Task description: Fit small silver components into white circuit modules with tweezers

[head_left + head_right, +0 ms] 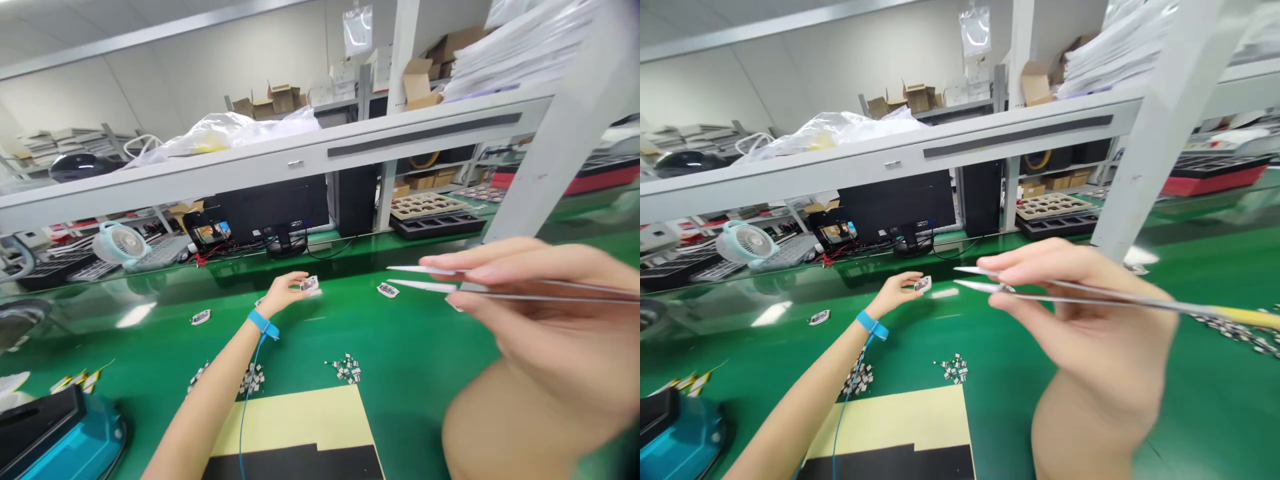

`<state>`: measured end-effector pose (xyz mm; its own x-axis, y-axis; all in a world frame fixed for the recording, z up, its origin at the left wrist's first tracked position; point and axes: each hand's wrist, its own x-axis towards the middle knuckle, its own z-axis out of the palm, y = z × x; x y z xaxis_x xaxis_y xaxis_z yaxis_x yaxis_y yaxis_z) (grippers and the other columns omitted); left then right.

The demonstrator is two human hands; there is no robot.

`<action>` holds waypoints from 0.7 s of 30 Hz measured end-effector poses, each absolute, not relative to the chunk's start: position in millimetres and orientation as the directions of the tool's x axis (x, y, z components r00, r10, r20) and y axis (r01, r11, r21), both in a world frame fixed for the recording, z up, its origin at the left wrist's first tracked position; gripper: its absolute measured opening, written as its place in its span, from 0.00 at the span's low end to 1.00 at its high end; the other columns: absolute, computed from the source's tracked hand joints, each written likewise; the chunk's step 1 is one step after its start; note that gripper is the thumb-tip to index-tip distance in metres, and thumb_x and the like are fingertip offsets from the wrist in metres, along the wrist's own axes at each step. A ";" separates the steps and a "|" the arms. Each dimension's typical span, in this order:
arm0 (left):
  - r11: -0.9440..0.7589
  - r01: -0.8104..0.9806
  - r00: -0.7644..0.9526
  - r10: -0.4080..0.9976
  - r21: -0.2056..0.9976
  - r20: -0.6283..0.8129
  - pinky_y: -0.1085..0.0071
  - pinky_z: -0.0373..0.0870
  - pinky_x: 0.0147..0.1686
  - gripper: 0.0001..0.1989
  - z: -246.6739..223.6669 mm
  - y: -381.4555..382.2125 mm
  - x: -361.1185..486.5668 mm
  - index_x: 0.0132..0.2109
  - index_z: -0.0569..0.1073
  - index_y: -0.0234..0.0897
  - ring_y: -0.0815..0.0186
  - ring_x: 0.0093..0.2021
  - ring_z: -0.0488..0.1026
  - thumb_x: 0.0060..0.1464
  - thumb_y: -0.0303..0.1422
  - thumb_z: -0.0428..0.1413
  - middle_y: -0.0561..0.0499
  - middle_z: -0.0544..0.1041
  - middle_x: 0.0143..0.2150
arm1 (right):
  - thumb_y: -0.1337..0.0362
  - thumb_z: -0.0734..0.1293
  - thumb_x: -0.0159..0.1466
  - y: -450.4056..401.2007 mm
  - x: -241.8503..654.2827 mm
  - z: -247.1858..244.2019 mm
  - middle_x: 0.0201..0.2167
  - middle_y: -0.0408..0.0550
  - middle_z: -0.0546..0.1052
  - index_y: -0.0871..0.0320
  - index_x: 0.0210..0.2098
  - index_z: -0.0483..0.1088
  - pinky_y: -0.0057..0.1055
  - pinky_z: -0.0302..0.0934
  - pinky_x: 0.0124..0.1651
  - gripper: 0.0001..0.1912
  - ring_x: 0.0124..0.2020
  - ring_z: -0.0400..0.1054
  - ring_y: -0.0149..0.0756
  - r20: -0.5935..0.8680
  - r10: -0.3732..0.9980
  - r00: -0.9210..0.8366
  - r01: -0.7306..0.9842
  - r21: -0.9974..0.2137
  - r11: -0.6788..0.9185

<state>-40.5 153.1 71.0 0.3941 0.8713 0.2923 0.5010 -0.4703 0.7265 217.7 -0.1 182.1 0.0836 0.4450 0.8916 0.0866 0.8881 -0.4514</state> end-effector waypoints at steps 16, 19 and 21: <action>-0.600 -0.018 0.196 0.782 0.799 0.592 0.75 0.69 0.44 0.23 164.1 22.4 6.2 0.45 0.66 0.42 0.65 0.46 0.69 0.40 0.20 0.59 0.51 0.72 0.45 | 0.79 0.67 0.50 12.9 194.1 178.3 0.33 0.44 0.74 0.53 0.35 0.69 0.34 0.69 0.34 0.17 0.35 0.69 0.39 0.861 0.492 -0.131 0.002 -0.496 0.868; -0.661 -0.009 0.196 0.734 0.750 0.650 0.76 0.69 0.43 0.24 163.4 19.1 7.4 0.43 0.67 0.43 0.65 0.45 0.69 0.39 0.19 0.59 0.52 0.71 0.44 | 0.78 0.67 0.50 13.6 190.8 176.2 0.33 0.45 0.74 0.53 0.34 0.70 0.33 0.69 0.34 0.16 0.35 0.69 0.38 0.857 0.502 -0.117 0.030 -0.502 0.864; -0.692 -0.003 0.179 0.710 0.722 0.681 0.75 0.70 0.43 0.24 163.2 16.3 7.2 0.44 0.67 0.44 0.64 0.46 0.68 0.39 0.18 0.59 0.52 0.71 0.44 | 0.78 0.67 0.50 13.5 189.6 174.7 0.33 0.45 0.74 0.53 0.33 0.70 0.33 0.69 0.33 0.15 0.34 0.70 0.39 0.854 0.509 -0.104 0.035 -0.509 0.860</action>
